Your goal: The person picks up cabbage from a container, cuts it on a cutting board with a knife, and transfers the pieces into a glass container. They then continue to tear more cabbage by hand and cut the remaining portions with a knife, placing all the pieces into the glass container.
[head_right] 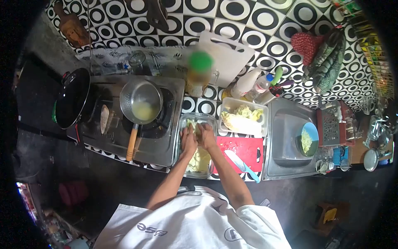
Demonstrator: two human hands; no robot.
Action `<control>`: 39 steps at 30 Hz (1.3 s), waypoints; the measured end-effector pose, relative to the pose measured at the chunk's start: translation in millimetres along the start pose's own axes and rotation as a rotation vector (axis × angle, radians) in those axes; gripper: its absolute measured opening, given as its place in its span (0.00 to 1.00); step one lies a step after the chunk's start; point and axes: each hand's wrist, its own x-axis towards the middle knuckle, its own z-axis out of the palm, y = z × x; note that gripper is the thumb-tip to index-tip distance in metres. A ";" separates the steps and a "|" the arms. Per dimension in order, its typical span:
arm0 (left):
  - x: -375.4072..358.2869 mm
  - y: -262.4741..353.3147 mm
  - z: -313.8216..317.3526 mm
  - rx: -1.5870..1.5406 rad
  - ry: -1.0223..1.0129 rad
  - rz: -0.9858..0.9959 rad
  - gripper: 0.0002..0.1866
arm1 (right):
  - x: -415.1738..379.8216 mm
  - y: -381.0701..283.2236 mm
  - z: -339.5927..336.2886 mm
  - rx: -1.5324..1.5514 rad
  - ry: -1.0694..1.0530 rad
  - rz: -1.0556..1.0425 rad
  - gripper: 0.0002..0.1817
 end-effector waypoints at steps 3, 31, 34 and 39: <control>6.4 7.2 -1.8 0.128 -0.109 -0.107 0.32 | 3.5 18.5 17.8 -0.010 0.070 -0.107 0.24; 27.5 2.5 -5.5 -0.010 -0.061 -0.109 0.16 | 11.8 0.4 5.7 -0.185 -0.074 0.028 0.12; 27.8 -4.8 -0.3 -0.088 -0.052 -0.097 0.14 | 14.6 5.4 12.1 -0.185 -0.021 0.011 0.13; 27.7 -1.0 -0.2 -0.085 -0.009 -0.057 0.18 | 15.6 8.7 17.2 -0.151 0.063 -0.004 0.15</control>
